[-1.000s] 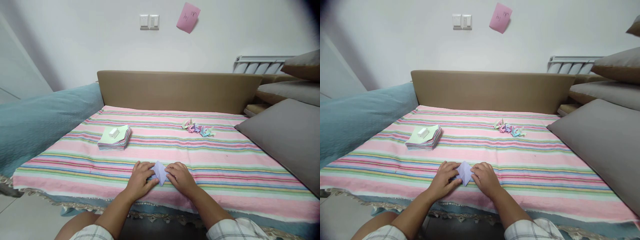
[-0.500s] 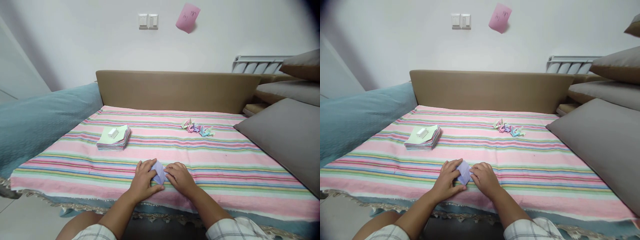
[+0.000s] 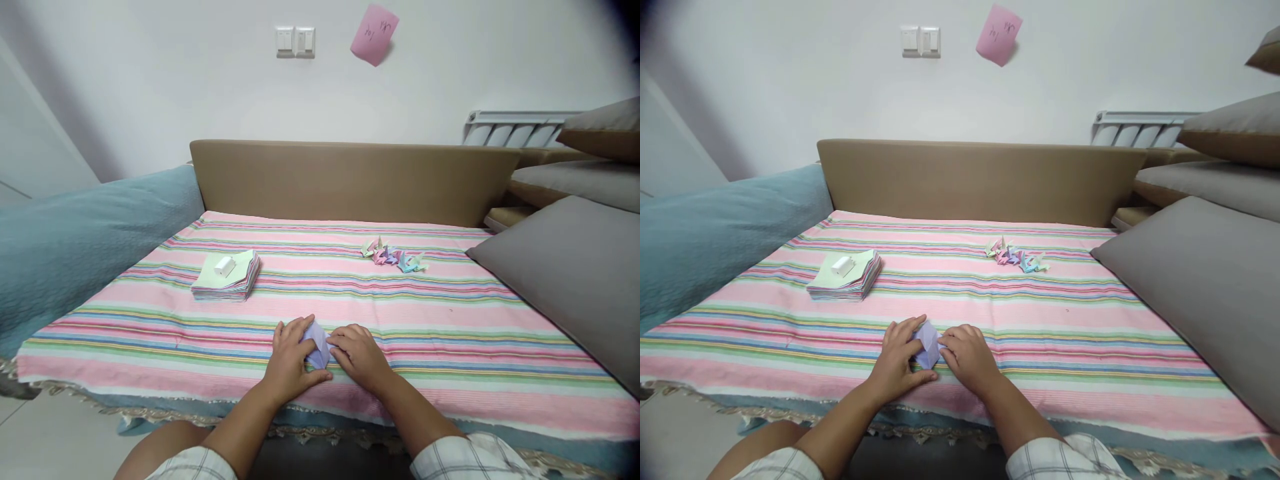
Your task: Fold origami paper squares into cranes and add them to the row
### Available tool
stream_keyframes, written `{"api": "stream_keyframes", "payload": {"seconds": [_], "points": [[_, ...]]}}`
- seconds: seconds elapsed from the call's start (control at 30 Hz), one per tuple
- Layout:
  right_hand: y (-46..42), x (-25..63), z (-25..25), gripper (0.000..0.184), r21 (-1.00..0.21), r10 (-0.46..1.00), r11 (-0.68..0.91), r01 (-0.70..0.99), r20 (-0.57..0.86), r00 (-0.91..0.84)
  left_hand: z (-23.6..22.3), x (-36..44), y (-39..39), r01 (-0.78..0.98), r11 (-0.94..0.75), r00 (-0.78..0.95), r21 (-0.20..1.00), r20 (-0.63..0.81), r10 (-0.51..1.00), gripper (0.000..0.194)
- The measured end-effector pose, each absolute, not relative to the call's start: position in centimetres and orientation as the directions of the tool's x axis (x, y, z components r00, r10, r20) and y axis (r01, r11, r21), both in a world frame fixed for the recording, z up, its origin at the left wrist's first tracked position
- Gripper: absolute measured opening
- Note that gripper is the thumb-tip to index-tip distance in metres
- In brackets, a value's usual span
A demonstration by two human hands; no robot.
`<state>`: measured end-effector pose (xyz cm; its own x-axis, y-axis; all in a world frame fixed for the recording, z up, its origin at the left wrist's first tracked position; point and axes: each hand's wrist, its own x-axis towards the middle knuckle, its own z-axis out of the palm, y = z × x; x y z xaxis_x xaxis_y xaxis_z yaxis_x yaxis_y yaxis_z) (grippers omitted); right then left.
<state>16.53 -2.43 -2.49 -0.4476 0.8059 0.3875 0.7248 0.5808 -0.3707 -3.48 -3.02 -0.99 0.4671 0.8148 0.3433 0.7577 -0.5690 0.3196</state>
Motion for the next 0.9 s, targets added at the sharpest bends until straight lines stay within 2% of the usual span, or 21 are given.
{"api": "stream_keyframes", "payload": {"seconds": [0.27, 0.9], "points": [[-2.57, 16.45, -2.33, 0.019, -0.384, 0.811, 0.576, 0.722, 0.38, -0.445, -0.79, -3.38, -3.2, 0.745, -0.581, 0.48, 0.327, 0.341, 0.808, 0.025], [-2.51, 16.42, -2.31, 0.018, -0.369, 0.812, 0.573, 0.732, 0.377, -0.445, -0.53, -3.31, -2.51, 0.751, -0.485, 0.425, 0.448, 0.234, 0.874, 0.04]]}}
